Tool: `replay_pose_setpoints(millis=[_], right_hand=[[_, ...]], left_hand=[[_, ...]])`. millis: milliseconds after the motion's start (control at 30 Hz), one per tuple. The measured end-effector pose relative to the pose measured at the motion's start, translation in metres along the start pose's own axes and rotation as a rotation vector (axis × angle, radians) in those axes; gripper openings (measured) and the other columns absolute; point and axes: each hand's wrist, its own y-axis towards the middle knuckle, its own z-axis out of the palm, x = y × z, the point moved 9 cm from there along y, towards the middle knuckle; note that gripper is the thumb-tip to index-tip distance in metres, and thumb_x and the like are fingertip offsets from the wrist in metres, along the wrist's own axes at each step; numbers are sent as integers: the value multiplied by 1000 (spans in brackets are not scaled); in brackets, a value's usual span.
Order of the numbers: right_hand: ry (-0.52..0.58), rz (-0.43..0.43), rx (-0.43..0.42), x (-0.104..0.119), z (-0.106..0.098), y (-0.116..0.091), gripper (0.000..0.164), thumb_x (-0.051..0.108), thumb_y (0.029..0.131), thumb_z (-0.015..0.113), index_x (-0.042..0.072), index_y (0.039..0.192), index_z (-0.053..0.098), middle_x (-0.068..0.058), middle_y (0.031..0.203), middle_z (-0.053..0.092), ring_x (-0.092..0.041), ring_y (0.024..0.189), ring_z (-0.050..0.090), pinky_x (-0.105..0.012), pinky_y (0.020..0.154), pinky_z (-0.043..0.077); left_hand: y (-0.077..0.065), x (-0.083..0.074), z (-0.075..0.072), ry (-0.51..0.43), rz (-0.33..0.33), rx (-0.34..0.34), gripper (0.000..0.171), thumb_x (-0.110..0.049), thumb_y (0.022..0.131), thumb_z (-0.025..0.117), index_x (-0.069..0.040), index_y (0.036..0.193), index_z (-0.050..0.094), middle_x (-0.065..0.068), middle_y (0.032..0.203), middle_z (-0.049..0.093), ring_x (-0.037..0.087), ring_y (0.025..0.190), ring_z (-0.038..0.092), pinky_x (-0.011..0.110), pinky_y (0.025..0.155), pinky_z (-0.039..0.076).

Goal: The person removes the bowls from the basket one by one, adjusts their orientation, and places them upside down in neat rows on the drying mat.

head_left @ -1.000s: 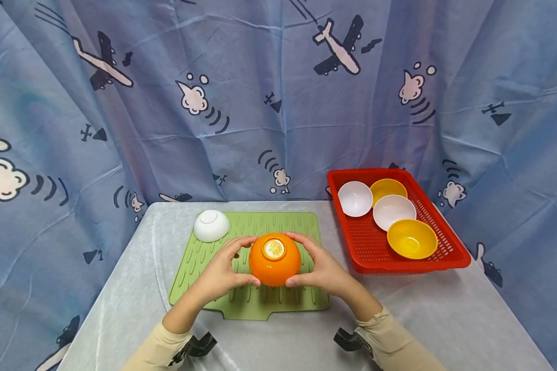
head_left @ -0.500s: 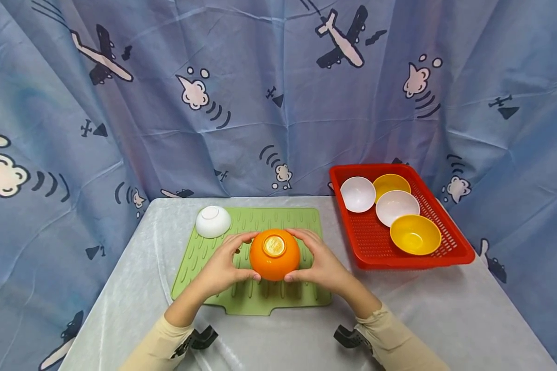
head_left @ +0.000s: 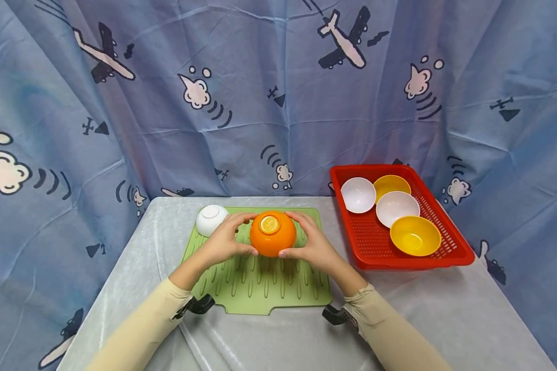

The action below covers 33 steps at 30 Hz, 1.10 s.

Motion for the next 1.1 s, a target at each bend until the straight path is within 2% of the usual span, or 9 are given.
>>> replay_pose_setpoints(millis=[300, 533, 633, 800, 1100], right_hand=[[-41, 87, -44, -26, 4, 36, 96, 30, 74, 94, 18, 155, 44, -7, 158, 44, -30, 149, 36, -63, 120, 24], [-56, 87, -21, -42, 13, 62, 93, 30, 74, 94, 18, 153, 47, -8, 154, 46, -32, 146, 38, -63, 118, 26], [-52, 113, -9, -53, 18, 71, 91, 30, 75, 93, 19, 153, 47, -9, 154, 44, -32, 146, 37, -64, 118, 26], [-34, 149, 6, -69, 23, 83, 90, 29, 77, 92, 18, 153, 47, -9, 156, 45, -31, 149, 35, -62, 120, 24], [-93, 173, 15, -94, 33, 96, 90, 29, 76, 93, 10, 152, 48, -11, 154, 50, -31, 147, 39, -54, 122, 27]], left_hand=[[38, 29, -14, 41, -33, 47, 84, -28, 71, 96, -14, 145, 57, 9, 142, 58, 31, 131, 49, 54, 108, 42], [61, 55, -18, 99, -45, 79, 85, -30, 70, 96, -18, 145, 58, 4, 143, 58, 29, 132, 49, 56, 111, 39], [67, 67, -19, 103, -88, 91, 85, -33, 71, 96, -22, 146, 57, 2, 142, 57, 27, 132, 47, 57, 110, 39], [78, 83, -18, 110, -140, 96, 84, -35, 71, 95, -21, 145, 58, 4, 141, 56, 28, 132, 47, 57, 111, 39], [90, 103, -6, 147, -163, 98, 80, -23, 68, 97, -14, 140, 63, 12, 140, 57, 31, 132, 47, 53, 117, 34]])
